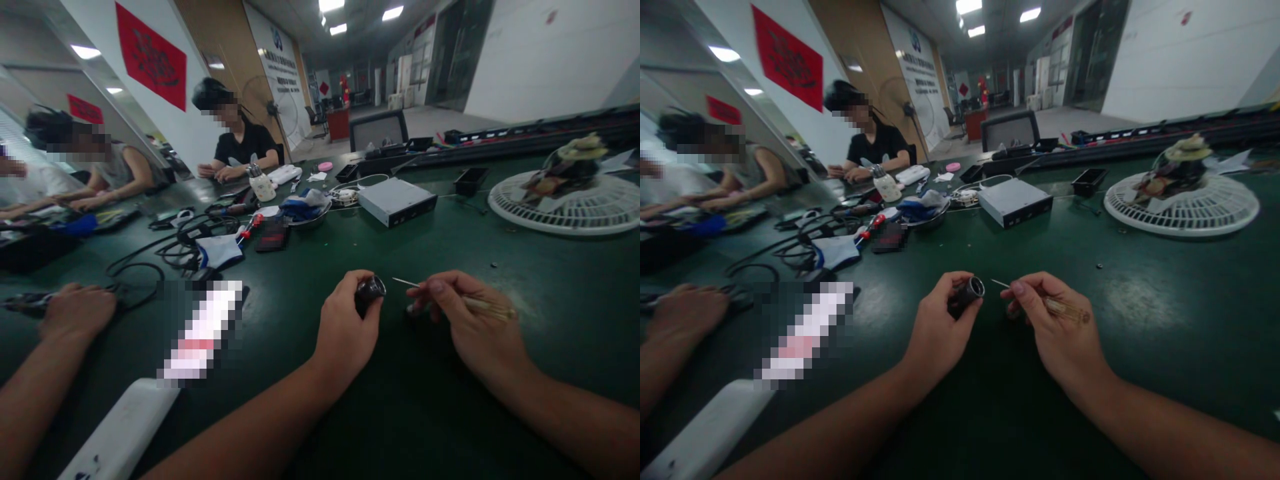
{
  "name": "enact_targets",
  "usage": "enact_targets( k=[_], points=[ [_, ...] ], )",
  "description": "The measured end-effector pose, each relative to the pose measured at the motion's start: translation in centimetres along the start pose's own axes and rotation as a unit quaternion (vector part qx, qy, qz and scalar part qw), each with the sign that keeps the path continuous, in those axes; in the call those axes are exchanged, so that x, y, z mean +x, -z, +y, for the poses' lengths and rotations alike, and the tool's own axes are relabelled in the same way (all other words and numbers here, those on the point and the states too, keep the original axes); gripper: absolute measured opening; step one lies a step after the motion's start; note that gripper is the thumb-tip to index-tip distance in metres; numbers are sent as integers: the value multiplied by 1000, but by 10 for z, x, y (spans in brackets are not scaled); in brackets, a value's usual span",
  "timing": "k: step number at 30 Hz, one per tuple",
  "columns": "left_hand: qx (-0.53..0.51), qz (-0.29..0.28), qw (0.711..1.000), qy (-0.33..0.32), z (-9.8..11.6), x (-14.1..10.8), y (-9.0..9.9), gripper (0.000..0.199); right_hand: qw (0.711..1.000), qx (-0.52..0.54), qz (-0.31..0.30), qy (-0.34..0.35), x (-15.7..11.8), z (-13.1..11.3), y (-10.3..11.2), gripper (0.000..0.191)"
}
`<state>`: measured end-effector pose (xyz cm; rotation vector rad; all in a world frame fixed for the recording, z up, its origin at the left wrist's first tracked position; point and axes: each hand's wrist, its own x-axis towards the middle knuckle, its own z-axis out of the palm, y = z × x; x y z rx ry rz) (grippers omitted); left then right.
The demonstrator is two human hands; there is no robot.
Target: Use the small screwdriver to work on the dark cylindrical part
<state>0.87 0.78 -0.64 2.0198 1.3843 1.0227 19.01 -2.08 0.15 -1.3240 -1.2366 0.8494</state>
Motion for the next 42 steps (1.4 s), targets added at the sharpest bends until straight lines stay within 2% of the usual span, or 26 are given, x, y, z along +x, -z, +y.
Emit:
enact_targets(
  k=[3,5,9,14,16,19,25,28,36,42],
  points=[
    [-8,4,1000,5,-1,1,-1,29,1000,-12,-10,10,-1,3,0,32],
    [-8,1,1000,0,0,1,-1,31,997,-57,-33,38,-1,5,0,31],
    [-8,1,1000,-8,1,1,0,35,973,-201,-79,82,-1,9,-2,8],
    [-1,-3,1000,-2,1,1,0,34,948,-275,-120,108,-1,13,-4,18],
    [-3,-6,1000,-6,1,1,0,34,951,-263,-130,103,-1,13,-4,18],
    [-2,-15,1000,-14,1,1,-1,33,970,-184,-133,83,0,10,-2,23],
    [14,-60,998,-32,0,1,1,31,995,-53,-61,53,1,5,-1,35],
    [12,-75,996,-38,0,2,3,24,997,-13,-60,50,0,8,-2,38],
    [40,-67,996,-52,3,0,4,26,996,-10,-69,52,-2,7,-1,34],
    [43,-71,994,-76,4,-1,4,24,995,-54,-36,75,-5,3,0,34]
  ],
)
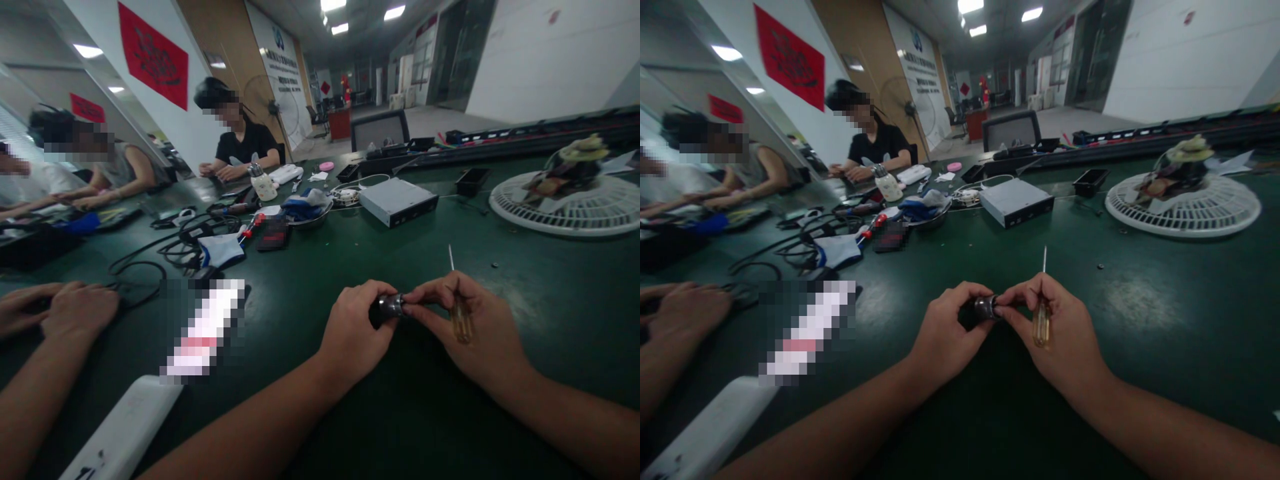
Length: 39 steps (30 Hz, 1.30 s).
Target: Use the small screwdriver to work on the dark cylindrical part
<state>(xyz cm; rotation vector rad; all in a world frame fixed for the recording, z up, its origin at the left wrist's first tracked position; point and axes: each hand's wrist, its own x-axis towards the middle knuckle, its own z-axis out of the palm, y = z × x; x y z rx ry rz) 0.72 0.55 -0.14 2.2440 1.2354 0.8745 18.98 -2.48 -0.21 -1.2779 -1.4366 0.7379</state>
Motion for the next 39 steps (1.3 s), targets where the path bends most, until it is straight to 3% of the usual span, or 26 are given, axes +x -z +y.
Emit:
enact_targets(
  k=[11,20,30,36,39],
  points=[
    [1,7,1000,-18,0,0,0,26,999,-28,11,-12,1,-1,0,35],
    [-47,5,999,-18,-2,0,0,23,995,73,-31,-58,5,11,-1,38],
    [-38,-7,996,-80,-2,-1,2,28,997,13,-50,-59,4,6,-2,36],
    [-45,23,999,7,-1,-1,-2,24,996,51,-38,-55,4,8,-4,25],
    [-52,43,996,58,-2,0,-3,26,996,84,-20,-39,3,8,-1,34]
  ],
)
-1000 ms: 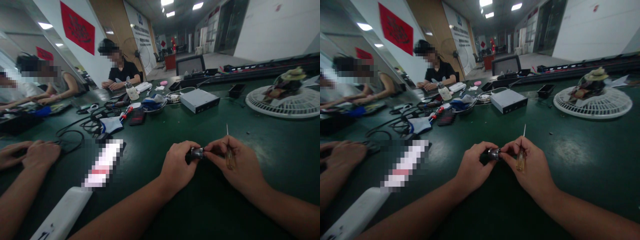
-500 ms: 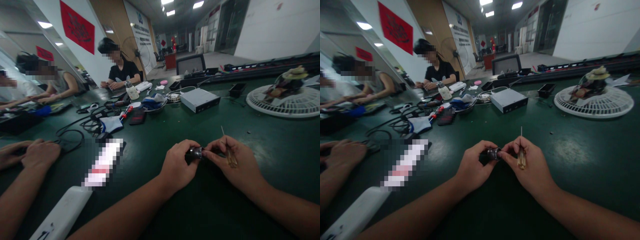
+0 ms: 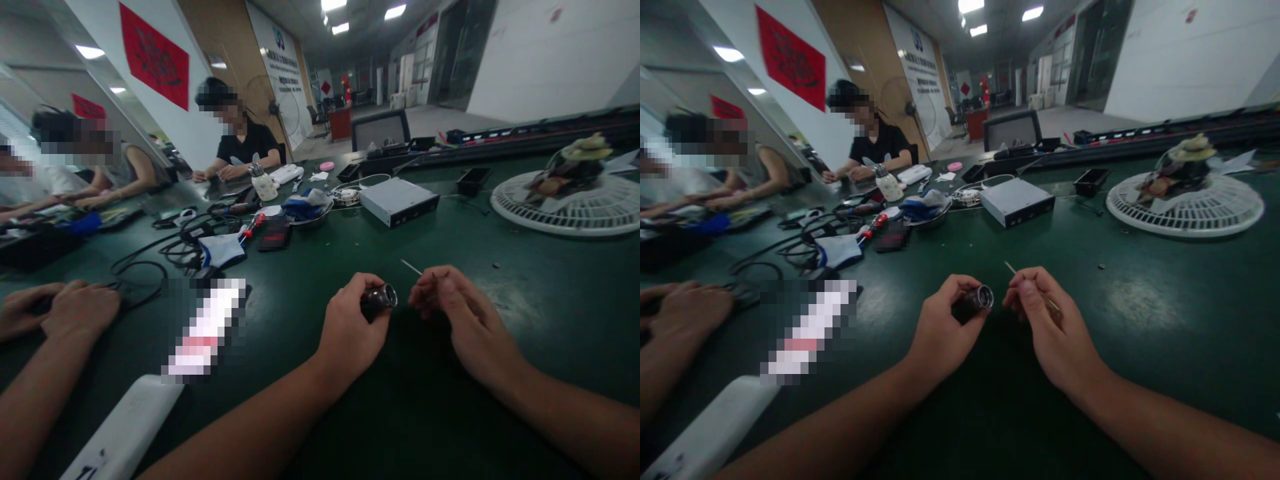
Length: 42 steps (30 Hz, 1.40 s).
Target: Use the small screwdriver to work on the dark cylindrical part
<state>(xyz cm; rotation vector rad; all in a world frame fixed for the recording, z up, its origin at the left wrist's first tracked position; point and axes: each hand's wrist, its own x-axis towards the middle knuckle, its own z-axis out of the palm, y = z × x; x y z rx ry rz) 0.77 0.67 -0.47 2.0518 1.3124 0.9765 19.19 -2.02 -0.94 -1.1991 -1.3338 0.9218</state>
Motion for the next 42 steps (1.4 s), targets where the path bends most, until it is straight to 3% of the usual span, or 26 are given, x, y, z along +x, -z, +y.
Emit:
enact_targets(
  k=[5,10,17,22,30,37,42],
  points=[
    [5,18,999,38,-1,0,1,32,997,30,25,68,-5,-2,5,61],
    [12,-7,999,32,-1,1,1,30,991,63,-7,116,-5,-2,6,59],
    [16,-14,999,-26,-2,1,1,30,998,12,-14,67,-3,-7,4,52],
    [23,-19,999,-32,-1,2,1,32,996,38,-44,73,-4,-7,5,53],
    [20,-16,999,-45,0,1,1,29,1000,-10,-13,25,-1,-4,6,51],
    [21,-24,998,-48,0,1,1,29,998,45,-25,30,-1,0,6,51],
    [16,-15,999,-47,0,1,0,28,1000,-11,-7,4,-1,-3,6,50]
  ],
)
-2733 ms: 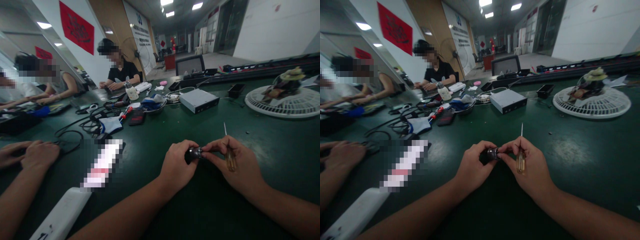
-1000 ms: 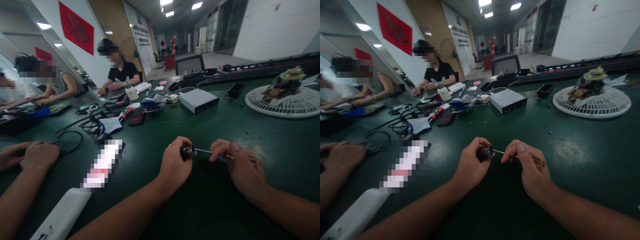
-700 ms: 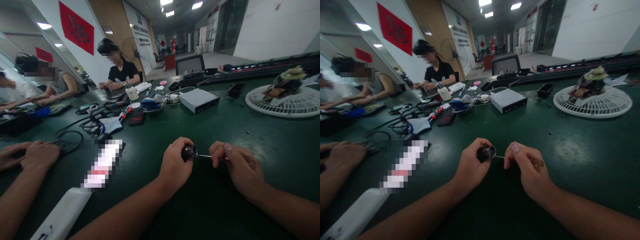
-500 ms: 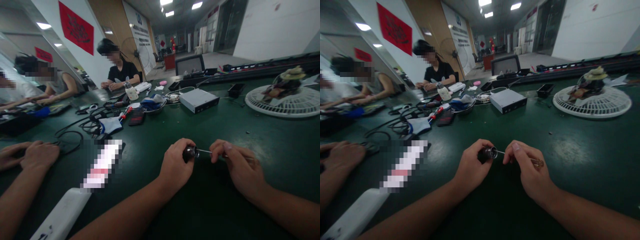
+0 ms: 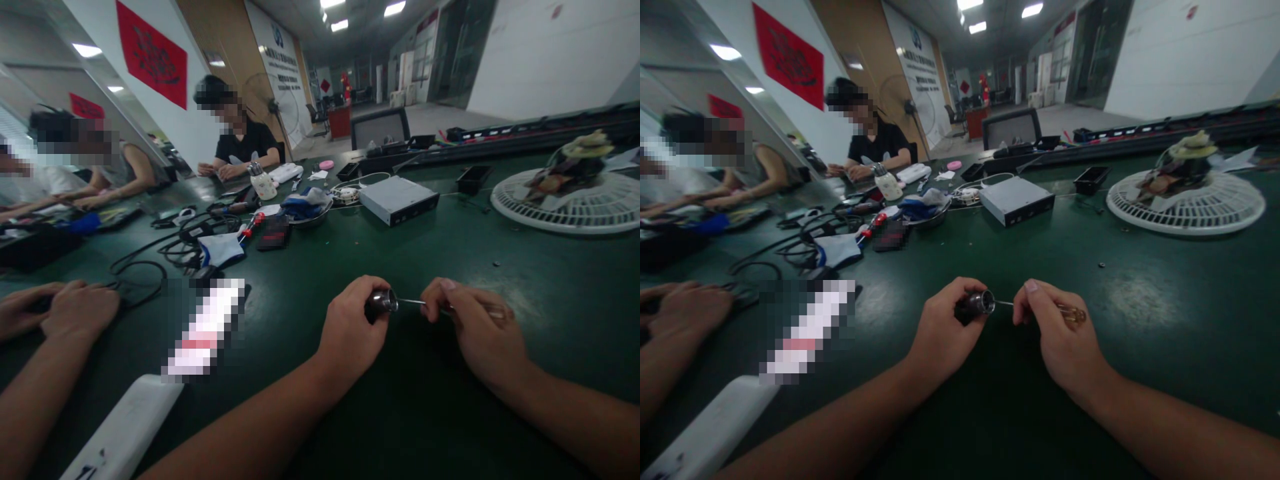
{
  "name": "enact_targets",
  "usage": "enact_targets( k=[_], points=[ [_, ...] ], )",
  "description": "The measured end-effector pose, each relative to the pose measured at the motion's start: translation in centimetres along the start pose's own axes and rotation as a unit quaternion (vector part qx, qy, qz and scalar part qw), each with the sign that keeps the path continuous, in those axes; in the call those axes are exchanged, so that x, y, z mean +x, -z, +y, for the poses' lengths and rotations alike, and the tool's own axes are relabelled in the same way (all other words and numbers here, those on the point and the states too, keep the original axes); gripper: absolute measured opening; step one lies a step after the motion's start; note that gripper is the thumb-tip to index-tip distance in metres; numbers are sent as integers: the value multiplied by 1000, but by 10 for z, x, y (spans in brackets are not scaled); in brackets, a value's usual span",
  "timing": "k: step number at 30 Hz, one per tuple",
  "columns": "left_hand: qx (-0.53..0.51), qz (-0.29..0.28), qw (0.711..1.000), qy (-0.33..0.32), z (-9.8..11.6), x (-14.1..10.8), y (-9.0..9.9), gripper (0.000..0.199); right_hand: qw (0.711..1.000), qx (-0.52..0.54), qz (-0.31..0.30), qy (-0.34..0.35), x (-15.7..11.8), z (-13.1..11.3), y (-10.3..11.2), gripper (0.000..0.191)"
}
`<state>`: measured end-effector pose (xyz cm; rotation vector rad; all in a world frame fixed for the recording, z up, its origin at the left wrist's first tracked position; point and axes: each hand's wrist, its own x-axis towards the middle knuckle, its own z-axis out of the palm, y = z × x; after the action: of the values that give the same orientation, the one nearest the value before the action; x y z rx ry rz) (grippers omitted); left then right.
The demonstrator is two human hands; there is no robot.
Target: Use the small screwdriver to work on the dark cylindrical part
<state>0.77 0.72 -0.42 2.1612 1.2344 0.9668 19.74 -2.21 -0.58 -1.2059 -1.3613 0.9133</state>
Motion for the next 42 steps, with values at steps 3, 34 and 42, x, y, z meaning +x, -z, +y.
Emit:
enact_targets(
  k=[3,34,42],
  points=[
    [1,-1,1000,-1,0,0,0,29,1000,24,-19,2,0,2,0,52],
    [40,-24,999,-19,0,-1,-1,31,999,24,17,-30,2,2,-1,47],
    [44,-27,999,-9,-1,-2,-1,31,997,74,-17,-26,1,7,0,52]
  ],
)
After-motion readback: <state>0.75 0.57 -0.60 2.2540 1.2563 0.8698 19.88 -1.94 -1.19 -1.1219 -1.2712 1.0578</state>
